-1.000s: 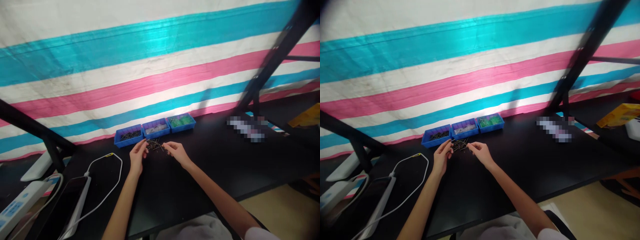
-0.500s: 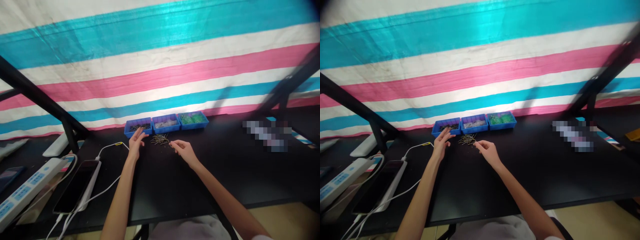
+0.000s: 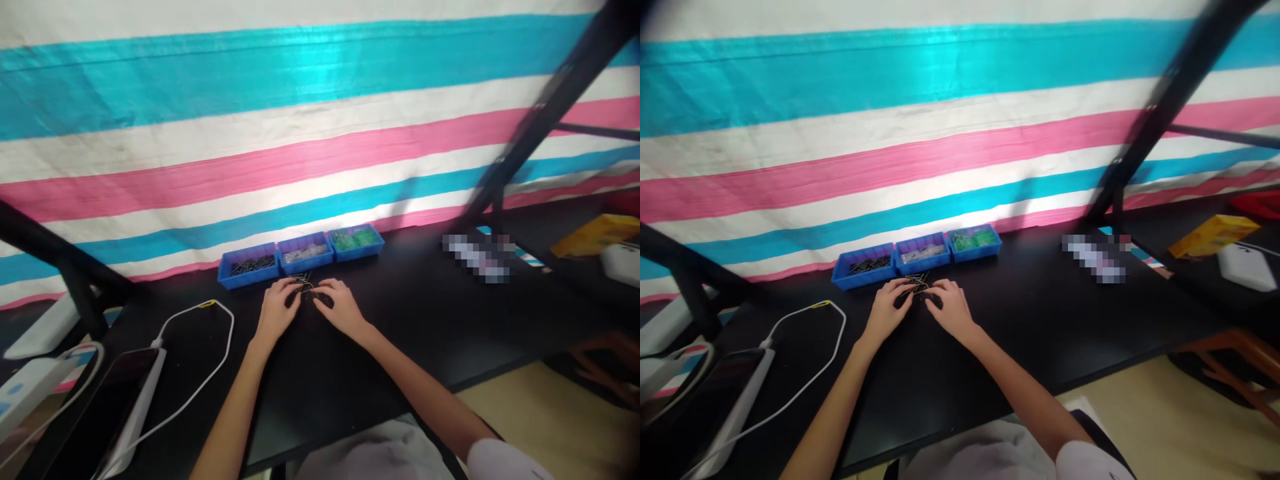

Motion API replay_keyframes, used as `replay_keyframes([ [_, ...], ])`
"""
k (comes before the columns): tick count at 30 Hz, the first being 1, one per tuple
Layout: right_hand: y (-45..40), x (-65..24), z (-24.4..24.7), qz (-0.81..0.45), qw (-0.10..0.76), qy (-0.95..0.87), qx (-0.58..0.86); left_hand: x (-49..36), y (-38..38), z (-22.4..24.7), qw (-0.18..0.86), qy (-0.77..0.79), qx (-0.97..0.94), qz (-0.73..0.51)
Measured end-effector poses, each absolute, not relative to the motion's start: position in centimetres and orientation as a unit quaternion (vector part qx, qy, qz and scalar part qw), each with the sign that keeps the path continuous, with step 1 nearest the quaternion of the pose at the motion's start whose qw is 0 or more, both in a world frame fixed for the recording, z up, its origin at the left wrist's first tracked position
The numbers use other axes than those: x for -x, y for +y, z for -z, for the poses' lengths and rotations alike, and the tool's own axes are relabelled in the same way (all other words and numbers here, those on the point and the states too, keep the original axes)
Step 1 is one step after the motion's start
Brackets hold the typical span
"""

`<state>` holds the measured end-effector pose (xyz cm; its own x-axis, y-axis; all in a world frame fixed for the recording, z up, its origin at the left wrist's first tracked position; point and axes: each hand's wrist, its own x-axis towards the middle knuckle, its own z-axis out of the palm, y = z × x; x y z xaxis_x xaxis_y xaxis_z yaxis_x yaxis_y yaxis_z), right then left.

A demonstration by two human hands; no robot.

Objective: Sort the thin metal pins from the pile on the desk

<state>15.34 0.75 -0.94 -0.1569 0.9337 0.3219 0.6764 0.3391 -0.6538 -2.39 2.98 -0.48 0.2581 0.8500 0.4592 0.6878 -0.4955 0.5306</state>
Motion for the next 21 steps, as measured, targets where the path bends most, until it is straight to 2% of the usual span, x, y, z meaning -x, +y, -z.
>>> replay_keyframes([
  [7, 0.9, -15.5, 1.8, -0.127, 0.279, -0.799, 0.517, 2.1, 3.0, 1.3, 0.038, 0.46, -0.838, -0.291],
  [21, 0.7, -15.5, 1.4, -0.152, 0.278, -0.806, 0.501, 1.3, 1.9, -0.5, 0.014, 0.428, -0.824, -0.371],
])
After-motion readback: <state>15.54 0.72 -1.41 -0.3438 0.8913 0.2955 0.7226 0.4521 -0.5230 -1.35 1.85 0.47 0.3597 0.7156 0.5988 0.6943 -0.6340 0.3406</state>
